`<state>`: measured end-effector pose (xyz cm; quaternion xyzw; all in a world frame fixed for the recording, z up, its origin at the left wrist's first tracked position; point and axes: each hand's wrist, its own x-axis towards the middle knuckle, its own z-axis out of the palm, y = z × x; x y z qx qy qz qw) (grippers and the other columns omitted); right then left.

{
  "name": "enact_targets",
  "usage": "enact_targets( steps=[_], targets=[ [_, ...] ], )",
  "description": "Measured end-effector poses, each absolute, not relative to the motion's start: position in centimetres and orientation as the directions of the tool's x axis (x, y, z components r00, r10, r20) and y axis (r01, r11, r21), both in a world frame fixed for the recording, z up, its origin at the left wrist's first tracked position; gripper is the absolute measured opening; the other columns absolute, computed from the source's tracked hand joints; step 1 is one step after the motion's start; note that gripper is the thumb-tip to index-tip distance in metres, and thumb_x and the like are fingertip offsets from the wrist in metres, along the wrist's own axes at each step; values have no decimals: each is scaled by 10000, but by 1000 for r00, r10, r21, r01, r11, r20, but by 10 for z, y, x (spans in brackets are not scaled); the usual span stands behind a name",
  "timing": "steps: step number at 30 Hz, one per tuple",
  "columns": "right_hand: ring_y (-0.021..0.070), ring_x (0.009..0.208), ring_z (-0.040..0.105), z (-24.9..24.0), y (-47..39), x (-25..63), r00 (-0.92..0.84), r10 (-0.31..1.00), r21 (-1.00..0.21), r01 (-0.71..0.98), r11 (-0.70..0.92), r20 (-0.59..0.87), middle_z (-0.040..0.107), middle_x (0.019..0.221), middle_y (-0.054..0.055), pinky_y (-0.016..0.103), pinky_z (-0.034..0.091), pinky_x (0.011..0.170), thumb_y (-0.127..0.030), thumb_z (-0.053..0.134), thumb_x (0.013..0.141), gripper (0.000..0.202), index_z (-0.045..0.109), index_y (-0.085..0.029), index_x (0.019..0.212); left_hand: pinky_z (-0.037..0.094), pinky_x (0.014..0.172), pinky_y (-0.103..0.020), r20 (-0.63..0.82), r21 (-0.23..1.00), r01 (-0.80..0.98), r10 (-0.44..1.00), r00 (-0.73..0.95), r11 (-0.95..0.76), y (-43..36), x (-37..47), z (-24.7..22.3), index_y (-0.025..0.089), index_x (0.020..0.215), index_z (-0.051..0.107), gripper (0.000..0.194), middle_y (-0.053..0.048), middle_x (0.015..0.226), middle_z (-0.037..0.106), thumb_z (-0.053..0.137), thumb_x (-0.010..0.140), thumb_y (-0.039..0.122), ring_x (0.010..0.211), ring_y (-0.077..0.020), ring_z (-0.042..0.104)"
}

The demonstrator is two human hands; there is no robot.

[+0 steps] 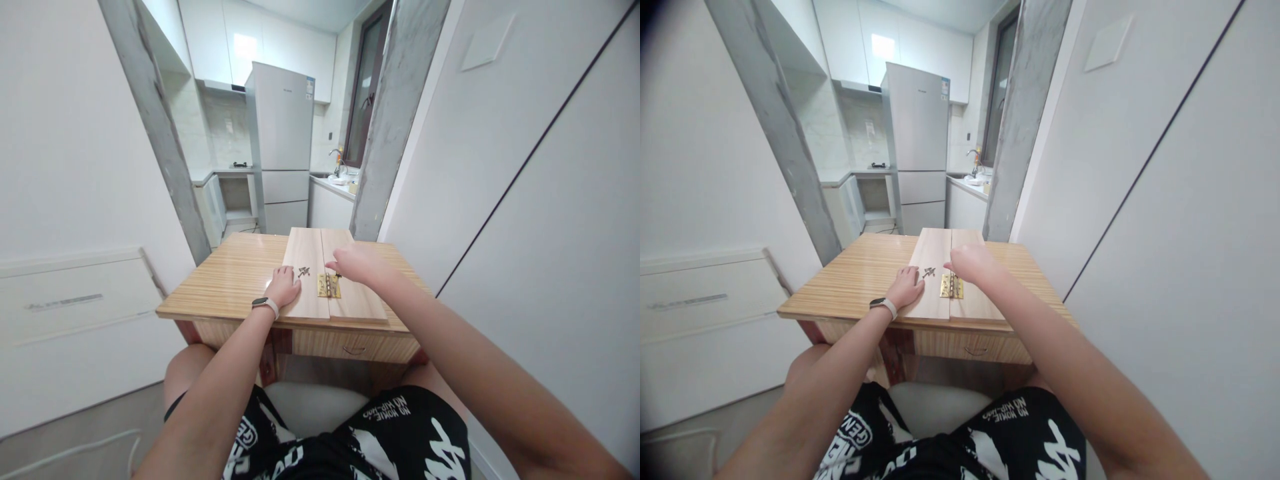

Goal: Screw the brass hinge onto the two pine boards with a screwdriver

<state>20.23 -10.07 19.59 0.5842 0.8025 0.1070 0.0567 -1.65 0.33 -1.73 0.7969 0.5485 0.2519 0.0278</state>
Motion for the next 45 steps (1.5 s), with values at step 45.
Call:
enact_targets(
  steps=[45],
  targets=[
    [324, 1078, 746, 204, -95, 201, -349, 937, 217, 913, 346, -29, 792, 1123, 209, 381, 521, 870, -399, 588, 1036, 315, 799, -177, 1109, 309, 1242, -463, 386, 310, 860, 881, 275, -404, 6, -17, -21, 116, 1414, 553, 471, -204, 1459, 604, 508, 1006, 345, 1410, -351, 490]
  ],
)
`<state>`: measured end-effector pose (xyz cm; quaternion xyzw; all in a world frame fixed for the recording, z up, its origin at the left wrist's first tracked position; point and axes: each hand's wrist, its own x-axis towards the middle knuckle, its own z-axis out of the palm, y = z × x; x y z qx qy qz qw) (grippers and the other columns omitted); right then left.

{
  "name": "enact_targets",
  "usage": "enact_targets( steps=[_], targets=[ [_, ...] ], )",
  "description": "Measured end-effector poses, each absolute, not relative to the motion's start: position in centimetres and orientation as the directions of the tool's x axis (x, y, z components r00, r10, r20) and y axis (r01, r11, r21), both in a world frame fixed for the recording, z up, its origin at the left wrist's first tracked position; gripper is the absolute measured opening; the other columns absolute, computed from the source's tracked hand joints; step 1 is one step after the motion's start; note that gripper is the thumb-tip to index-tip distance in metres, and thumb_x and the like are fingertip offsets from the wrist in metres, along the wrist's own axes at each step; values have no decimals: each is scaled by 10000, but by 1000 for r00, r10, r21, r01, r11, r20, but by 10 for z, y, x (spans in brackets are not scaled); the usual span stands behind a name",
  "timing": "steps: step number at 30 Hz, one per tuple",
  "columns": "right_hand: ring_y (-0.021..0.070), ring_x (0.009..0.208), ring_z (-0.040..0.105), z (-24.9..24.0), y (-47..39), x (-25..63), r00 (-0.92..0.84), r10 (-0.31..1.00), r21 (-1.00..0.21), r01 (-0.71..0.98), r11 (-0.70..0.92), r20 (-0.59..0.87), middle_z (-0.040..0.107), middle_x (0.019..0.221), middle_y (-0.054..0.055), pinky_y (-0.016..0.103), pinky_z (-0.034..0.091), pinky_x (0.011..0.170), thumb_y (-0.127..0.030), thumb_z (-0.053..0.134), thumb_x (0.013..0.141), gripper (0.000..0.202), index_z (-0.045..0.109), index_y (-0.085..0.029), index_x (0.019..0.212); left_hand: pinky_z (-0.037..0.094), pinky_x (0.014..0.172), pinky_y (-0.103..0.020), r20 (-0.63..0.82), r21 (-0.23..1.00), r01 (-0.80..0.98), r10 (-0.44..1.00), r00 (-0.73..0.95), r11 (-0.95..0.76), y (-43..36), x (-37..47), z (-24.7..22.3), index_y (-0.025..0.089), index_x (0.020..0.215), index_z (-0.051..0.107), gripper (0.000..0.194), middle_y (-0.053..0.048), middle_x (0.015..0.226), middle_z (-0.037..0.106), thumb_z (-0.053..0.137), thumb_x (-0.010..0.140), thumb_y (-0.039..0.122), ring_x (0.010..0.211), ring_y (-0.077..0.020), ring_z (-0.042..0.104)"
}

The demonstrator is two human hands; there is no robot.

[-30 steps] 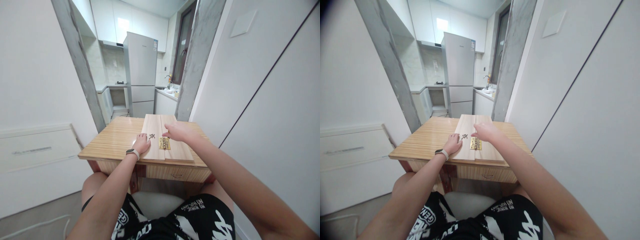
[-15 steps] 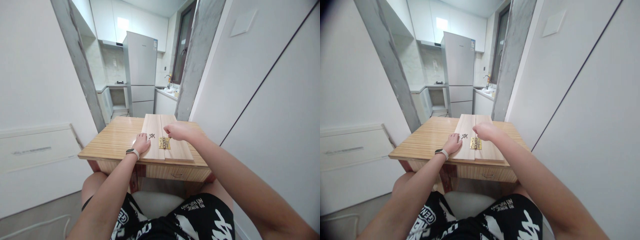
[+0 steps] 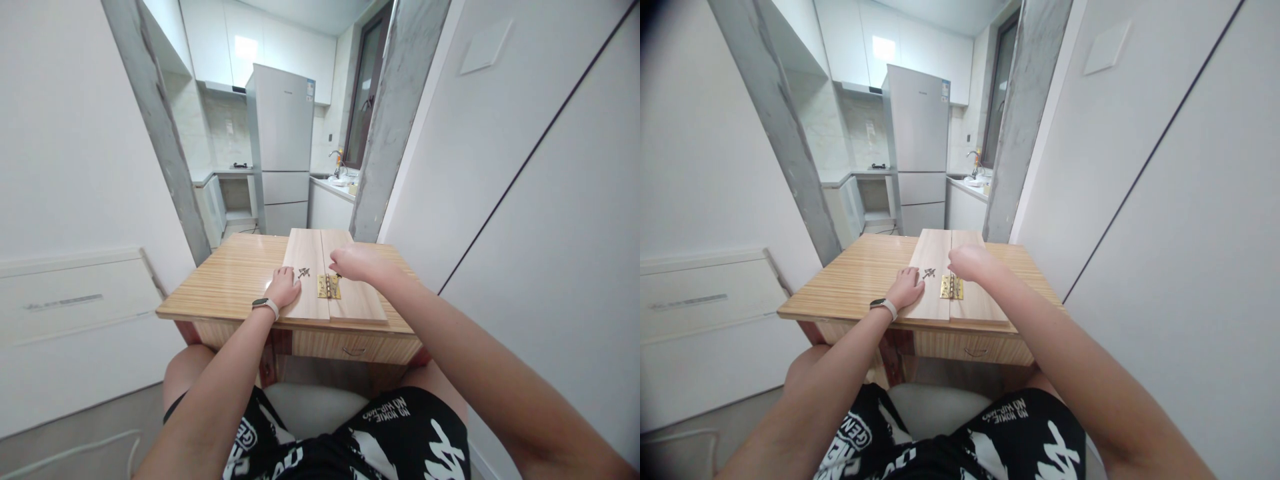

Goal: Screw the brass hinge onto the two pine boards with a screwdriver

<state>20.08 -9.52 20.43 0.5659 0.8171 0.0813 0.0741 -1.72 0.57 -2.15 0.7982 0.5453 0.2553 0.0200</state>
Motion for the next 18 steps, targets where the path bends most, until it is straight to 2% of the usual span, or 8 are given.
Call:
enact_targets(
  steps=[3, 5, 7, 9, 12, 15, 18],
  targets=[
    [265, 1035, 740, 206, -95, 203, -418, 905, 196, 884, 425, -80, 800, 1112, 132, 326, 495, 794, -265, 632, 983, 175, 781, -220, 1060, 316, 1236, -467, 380, 320, 857, 883, 276, -405, 5, -17, -20, 120, 1412, 553, 466, -205, 1457, 603, 507, 1003, 339, 1417, -350, 486],
    [238, 1015, 736, 207, -95, 205, -443, 889, 162, 875, 457, -115, 798, 1117, 96, 299, 478, 751, -230, 663, 949, 151, 764, -235, 1061, 319, 1235, -466, 374, 327, 854, 886, 275, -404, 4, -17, -19, 104, 1410, 552, 473, -217, 1456, 601, 505, 1000, 335, 1421, -352, 480],
    [247, 1017, 739, 206, -96, 205, -441, 892, 146, 880, 452, -100, 792, 1138, 110, 298, 481, 743, -288, 694, 950, 174, 746, -224, 1103, 322, 1234, -471, 373, 333, 852, 886, 275, -405, 3, -16, -18, 84, 1407, 552, 481, -233, 1453, 601, 502, 999, 334, 1420, -357, 477],
    [287, 1043, 744, 204, -96, 205, -405, 913, 159, 899, 408, -52, 784, 1157, 163, 324, 505, 788, -430, 696, 972, 301, 737, -192, 1154, 322, 1234, -477, 380, 336, 848, 883, 276, -411, 3, -16, -18, 79, 1402, 555, 479, -240, 1449, 603, 504, 996, 330, 1412, -359, 484],
    [342, 1098, 741, 203, -95, 205, -315, 949, 195, 930, 310, -6, 774, 1155, 240, 379, 523, 894, -598, 592, 1014, 511, 762, -141, 1166, 315, 1240, -473, 386, 328, 847, 878, 283, -417, 4, -16, -18, 106, 1396, 561, 460, -221, 1445, 612, 512, 989, 316, 1406, -346, 497],
    [346, 1112, 741, 204, -92, 206, -272, 962, 206, 941, 270, -15, 782, 1130, 248, 392, 523, 936, -615, 556, 1026, 559, 788, -125, 1158, 313, 1241, -464, 384, 318, 852, 878, 285, -416, 4, -17, -18, 118, 1395, 559, 455, -208, 1441, 615, 510, 990, 319, 1412, -338, 497],
    [304, 1071, 749, 207, -91, 209, -304, 952, 192, 932, 307, -44, 803, 1080, 192, 358, 520, 897, -529, 608, 1021, 430, 802, -161, 1132, 318, 1238, -466, 381, 319, 852, 879, 287, -416, 3, -17, -17, 104, 1391, 559, 459, -221, 1445, 609, 504, 992, 324, 1415, -343, 492]
  ],
)
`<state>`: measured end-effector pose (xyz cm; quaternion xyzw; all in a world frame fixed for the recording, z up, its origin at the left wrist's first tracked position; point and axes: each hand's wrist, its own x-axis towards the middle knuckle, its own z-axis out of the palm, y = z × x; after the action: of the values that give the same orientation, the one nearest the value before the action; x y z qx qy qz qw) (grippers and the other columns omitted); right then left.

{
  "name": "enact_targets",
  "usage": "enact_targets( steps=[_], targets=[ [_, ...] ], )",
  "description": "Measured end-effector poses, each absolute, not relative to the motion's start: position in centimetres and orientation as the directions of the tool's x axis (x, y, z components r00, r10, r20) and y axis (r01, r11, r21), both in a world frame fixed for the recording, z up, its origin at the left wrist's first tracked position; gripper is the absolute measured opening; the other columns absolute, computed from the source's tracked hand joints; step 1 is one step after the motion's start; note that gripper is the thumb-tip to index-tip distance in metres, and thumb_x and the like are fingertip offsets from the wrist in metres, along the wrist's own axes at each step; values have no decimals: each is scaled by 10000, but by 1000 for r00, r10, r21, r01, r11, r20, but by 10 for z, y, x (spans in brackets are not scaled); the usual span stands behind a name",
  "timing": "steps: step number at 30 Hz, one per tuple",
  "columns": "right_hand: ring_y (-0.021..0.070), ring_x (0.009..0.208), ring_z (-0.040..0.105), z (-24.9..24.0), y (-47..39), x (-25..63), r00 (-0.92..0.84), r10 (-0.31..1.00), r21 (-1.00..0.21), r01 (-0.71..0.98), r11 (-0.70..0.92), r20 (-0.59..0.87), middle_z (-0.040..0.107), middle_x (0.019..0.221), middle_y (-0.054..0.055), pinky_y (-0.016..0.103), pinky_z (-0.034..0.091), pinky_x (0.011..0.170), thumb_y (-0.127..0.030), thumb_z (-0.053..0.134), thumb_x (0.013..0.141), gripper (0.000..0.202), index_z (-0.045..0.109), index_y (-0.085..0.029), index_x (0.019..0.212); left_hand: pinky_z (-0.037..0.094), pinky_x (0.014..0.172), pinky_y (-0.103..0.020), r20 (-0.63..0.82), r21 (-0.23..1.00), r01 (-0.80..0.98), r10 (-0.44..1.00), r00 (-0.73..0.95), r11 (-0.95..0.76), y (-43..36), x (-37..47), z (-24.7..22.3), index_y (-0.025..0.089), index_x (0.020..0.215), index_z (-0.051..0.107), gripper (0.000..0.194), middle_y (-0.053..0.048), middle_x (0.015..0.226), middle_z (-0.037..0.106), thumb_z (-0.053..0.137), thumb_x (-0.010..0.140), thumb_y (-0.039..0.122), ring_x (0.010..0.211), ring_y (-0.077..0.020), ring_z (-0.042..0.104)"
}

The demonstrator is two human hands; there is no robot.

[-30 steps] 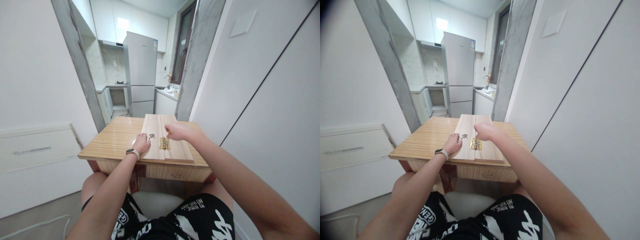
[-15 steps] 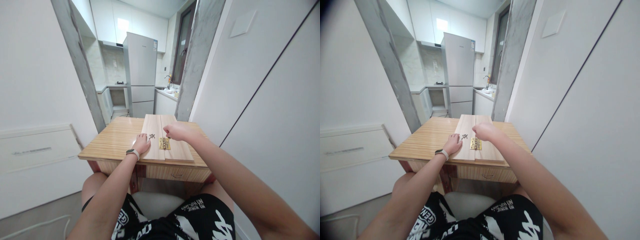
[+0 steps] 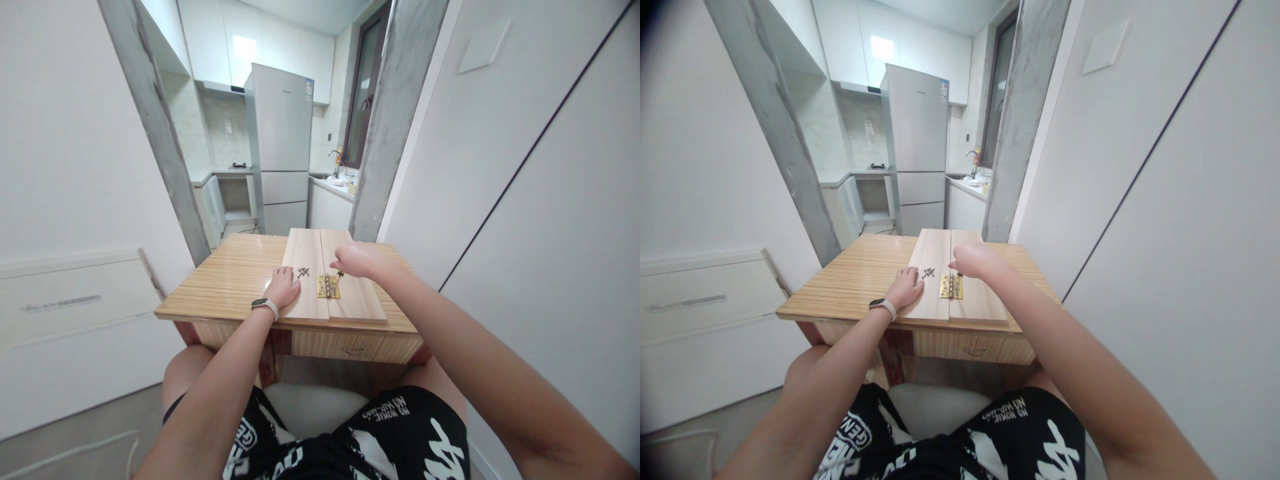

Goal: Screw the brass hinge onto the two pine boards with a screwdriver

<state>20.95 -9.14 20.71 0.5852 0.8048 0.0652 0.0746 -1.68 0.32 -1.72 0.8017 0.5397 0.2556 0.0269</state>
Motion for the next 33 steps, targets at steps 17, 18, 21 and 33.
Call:
enact_targets(
  steps=[17, 18, 21, 33],
  targets=[
    [341, 1104, 742, 205, -92, 208, -267, 963, 203, 942, 265, -18, 781, 1140, 248, 380, 525, 928, -621, 562, 1023, 563, 795, -125, 1152, 312, 1238, -470, 386, 317, 852, 878, 285, -416, 6, -18, -21, 115, 1403, 560, 459, -212, 1457, 603, 508, 999, 328, 1419, -347, 491],
    [336, 1106, 743, 206, -93, 207, -274, 961, 204, 940, 273, -25, 784, 1136, 242, 376, 525, 929, -597, 577, 1024, 537, 796, -126, 1158, 308, 1240, -469, 387, 316, 852, 876, 287, -419, 6, -18, -21, 113, 1402, 560, 459, -214, 1455, 604, 510, 998, 325, 1420, -346, 491],
    [303, 1081, 747, 209, -94, 207, -321, 946, 218, 921, 324, -52, 798, 1113, 198, 347, 523, 878, -463, 615, 1026, 386, 799, -147, 1149, 305, 1241, -461, 385, 316, 852, 877, 287, -417, 6, -18, -21, 101, 1402, 557, 464, -215, 1447, 607, 509, 998, 325, 1418, -344, 490],
    [347, 1126, 740, 207, -94, 204, -321, 945, 205, 922, 327, -67, 768, 1202, 248, 373, 530, 920, -611, 631, 994, 557, 766, -114, 1206, 314, 1231, -444, 377, 314, 859, 883, 279, -405, 4, -17, -19, 75, 1405, 555, 481, -220, 1448, 605, 497, 1005, 335, 1397, -347, 486]
  ],
)
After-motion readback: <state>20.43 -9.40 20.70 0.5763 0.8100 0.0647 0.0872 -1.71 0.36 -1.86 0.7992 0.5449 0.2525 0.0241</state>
